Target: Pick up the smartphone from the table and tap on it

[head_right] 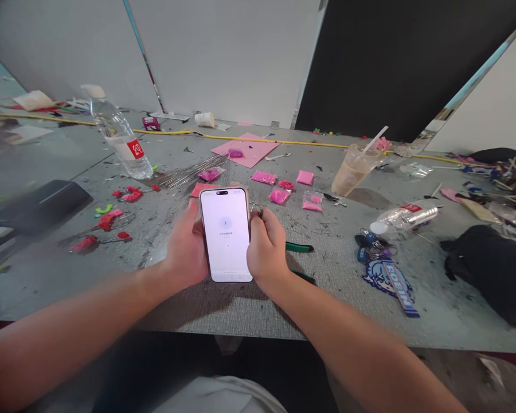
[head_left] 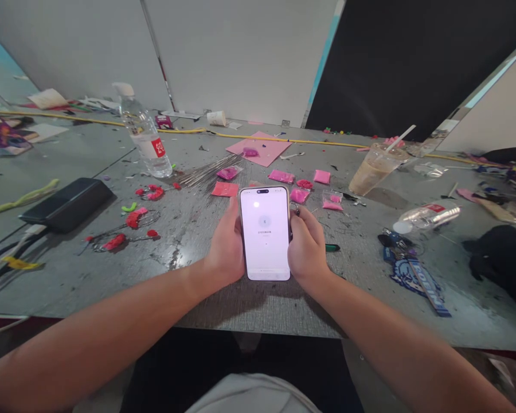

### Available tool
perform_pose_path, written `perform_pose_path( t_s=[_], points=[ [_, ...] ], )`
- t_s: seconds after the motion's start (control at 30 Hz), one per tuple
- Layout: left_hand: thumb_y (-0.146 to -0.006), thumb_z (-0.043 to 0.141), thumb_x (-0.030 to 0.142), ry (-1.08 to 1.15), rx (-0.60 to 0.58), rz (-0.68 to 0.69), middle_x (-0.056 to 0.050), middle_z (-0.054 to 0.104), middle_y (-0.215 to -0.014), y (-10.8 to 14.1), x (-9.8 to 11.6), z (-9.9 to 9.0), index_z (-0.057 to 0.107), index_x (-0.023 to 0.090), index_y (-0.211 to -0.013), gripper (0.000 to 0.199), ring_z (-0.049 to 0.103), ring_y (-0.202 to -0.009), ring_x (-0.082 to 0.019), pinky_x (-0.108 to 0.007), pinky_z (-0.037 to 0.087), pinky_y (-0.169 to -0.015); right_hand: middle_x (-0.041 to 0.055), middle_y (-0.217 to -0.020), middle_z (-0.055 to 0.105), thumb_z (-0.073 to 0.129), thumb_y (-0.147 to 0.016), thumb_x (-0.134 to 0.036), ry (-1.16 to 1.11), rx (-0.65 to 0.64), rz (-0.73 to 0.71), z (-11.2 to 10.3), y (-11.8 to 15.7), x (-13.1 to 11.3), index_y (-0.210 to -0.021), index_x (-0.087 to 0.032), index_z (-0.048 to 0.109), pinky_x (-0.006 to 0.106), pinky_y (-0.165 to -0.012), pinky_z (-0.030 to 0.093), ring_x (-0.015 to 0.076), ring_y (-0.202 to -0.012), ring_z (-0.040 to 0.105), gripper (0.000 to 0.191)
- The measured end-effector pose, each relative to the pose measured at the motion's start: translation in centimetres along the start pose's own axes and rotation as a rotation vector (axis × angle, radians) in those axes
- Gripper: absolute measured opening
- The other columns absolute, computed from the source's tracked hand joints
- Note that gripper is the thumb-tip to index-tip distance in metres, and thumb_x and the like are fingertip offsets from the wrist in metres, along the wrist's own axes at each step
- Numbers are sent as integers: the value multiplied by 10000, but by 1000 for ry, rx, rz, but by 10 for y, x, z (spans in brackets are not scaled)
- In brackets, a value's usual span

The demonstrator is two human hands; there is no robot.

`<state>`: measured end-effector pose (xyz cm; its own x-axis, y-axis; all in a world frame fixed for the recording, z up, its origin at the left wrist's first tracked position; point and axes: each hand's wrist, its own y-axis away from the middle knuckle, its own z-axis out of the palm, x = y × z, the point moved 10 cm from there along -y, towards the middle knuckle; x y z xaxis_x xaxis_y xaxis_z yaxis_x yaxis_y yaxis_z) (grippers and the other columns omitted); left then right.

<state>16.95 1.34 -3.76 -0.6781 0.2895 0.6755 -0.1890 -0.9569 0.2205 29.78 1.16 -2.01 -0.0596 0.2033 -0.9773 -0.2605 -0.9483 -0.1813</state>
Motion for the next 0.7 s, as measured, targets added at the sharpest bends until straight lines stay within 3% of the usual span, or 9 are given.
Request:
perform_pose_path(
  t_s=[0.27, 0.47, 0.6, 0.7],
  points=[
    [-1059, 411, 607, -7, 37, -47, -129, 850, -1081, -3, -3, -5, 774, 161, -1155, 583, 777, -1168, -359, -483, 630, -1003, -59, -638, 400, 528, -864, -332, -10, -9, 7, 1, 1, 1, -670, -260, 385, 286, -550, 275, 127, -602, 339, 252],
    [-997, 475, 655, -25, -21, -44, -129, 852, -973, -3, -5, -3, 797, 177, -1027, 577, 775, -1157, -396, -529, 638, -968, -58, -624, 423, 536, -867, -354, -16, -1, 13, 1, 1, -1, -667, -260, 397, 284, -547, 296, 128, -596, 371, 261],
    [-958, 539, 693, -51, -74, -20, -130, 851, -1051, -4, -6, -1, 800, 198, -1082, 573, 756, -1196, -417, -547, 637, -953, -55, -623, 435, 548, -870, -348, -14, 8, 27, 0, 0, -1, -662, -257, 398, 284, -543, 292, 127, -590, 383, 272],
    [-978, 564, 681, -73, -49, 7, -120, 843, -1135, -6, -5, -5, 785, 214, -1170, 552, 763, -1191, -387, -516, 634, -961, -56, -619, 418, 534, -866, -323, -18, 20, 43, 0, 0, 1, -662, -258, 382, 284, -540, 289, 127, -586, 378, 262]
  ],
)
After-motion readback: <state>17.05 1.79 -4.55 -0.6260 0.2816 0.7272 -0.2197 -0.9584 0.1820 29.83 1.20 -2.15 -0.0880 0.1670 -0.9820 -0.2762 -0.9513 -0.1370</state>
